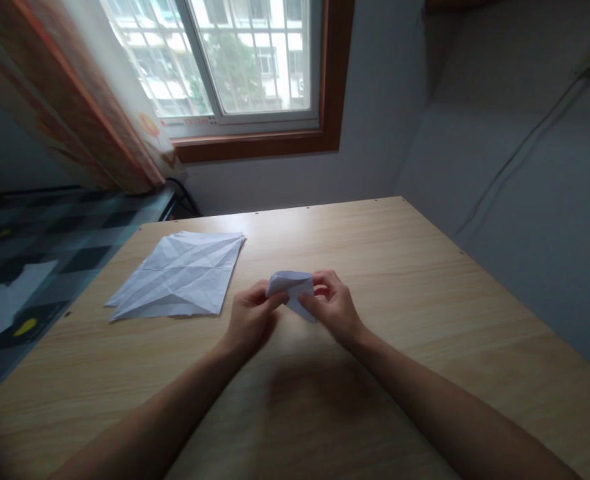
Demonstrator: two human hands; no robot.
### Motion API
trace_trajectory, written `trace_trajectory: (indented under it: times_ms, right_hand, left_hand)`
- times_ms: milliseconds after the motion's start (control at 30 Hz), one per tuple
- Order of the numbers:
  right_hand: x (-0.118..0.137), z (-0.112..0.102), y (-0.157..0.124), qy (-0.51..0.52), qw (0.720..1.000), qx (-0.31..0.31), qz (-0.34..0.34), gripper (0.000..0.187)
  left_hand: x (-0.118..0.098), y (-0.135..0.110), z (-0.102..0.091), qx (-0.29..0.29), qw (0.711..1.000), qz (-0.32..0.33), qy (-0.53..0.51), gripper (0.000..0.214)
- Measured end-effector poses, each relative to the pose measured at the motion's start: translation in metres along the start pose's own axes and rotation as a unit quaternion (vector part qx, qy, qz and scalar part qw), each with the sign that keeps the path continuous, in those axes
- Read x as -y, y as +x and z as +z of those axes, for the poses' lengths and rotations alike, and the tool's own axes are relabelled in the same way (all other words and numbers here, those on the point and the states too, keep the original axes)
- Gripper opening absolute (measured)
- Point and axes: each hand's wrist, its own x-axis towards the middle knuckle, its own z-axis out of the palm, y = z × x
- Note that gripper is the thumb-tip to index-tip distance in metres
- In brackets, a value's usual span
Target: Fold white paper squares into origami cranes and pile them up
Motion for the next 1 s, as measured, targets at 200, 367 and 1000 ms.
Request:
trace_trajectory:
  times_ms: [200,367,1000]
  right_hand:
    - [0.0,0.003,0.0,-0.031,0.996,0.057,0.062,0.021]
    - [0.006,0.005,-0.004,-0.077,0.984,0.14,0.077,0.024]
    - [0.006,-0.007,0.003,-0.009,0.989,0.061,0.135,0.032]
  left_hand:
    - [-0.003,0.001,0.003,-0.045,0.992,-0.06,-0.104,0.026]
    - [0.001,0.005,0.001,-0.113,0.983,-0.072,-0.122,0.038]
    - [0.001,-0.002,-0.009,0.003,0.975,0.181,0.132,0.056]
